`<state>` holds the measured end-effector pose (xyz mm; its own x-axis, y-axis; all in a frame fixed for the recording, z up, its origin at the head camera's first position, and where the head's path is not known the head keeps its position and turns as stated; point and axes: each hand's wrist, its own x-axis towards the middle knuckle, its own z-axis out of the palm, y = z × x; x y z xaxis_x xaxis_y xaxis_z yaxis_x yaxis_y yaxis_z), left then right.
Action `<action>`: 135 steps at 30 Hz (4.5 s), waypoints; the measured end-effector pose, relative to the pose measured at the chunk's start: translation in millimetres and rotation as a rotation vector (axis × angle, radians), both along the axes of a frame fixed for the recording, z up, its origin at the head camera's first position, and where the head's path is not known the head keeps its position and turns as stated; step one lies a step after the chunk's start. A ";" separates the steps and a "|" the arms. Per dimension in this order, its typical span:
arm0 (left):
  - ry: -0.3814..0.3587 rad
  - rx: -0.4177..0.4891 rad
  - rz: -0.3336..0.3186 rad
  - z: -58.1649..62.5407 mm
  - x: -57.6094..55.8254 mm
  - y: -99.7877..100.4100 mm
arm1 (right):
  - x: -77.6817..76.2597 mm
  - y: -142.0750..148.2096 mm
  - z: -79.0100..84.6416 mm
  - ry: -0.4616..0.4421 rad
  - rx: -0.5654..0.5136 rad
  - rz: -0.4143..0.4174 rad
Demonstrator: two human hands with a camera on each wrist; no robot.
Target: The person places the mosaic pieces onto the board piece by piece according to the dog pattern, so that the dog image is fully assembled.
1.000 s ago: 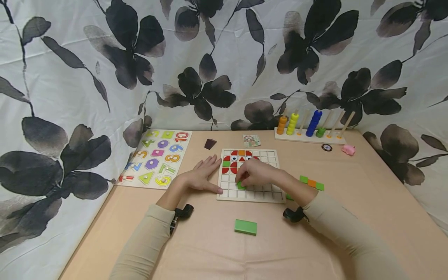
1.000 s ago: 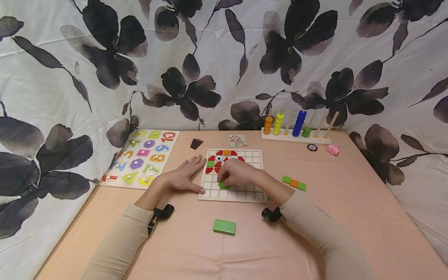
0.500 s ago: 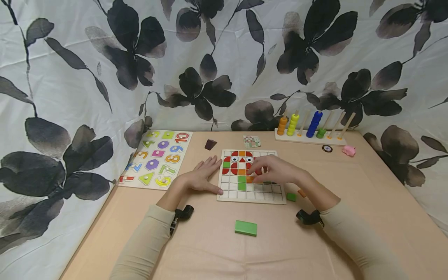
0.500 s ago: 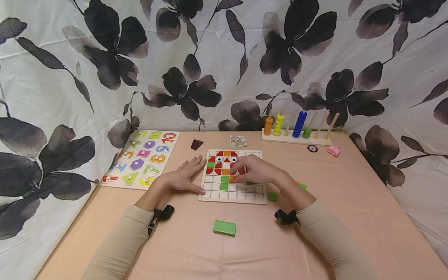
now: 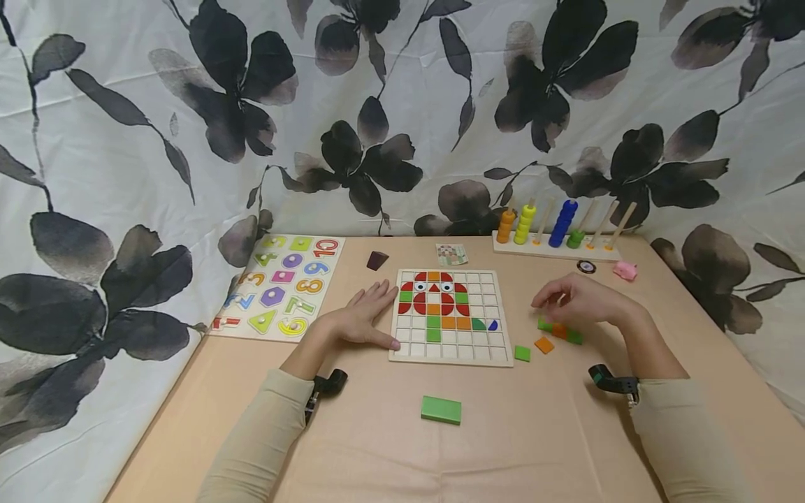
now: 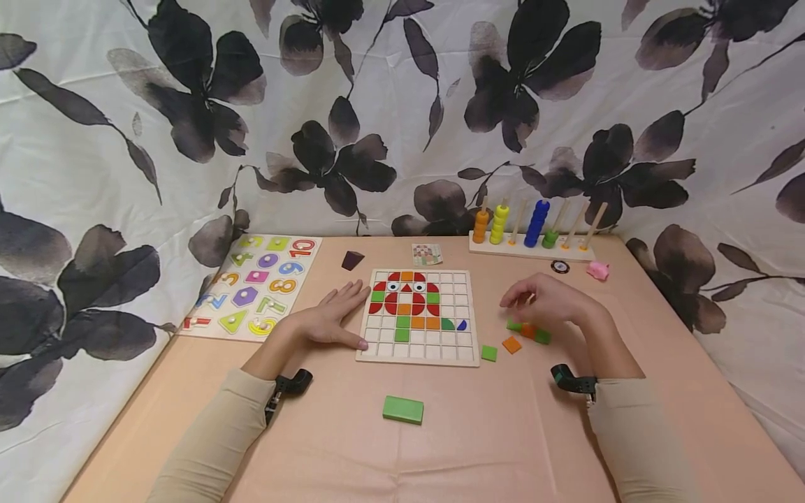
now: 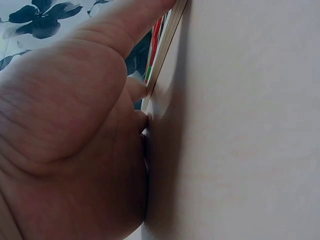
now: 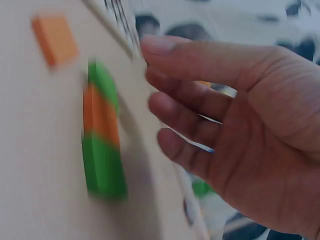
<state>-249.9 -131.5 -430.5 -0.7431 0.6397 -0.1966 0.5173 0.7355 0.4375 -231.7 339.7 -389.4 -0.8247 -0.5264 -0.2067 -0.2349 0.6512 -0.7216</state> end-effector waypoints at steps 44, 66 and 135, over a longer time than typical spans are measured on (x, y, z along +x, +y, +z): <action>-0.008 -0.007 0.009 0.2 1.0 -1.6 | -5.9 -90.0 10.2 0.173 -0.200 0.027; -0.015 -0.022 0.009 -0.4 0.7 -1.1 | -1.8 -168.9 -14.1 0.146 -0.106 0.250; -0.011 0.003 0.015 -0.2 3.2 -2.6 | 9.5 -23.4 -3.2 0.008 0.052 0.088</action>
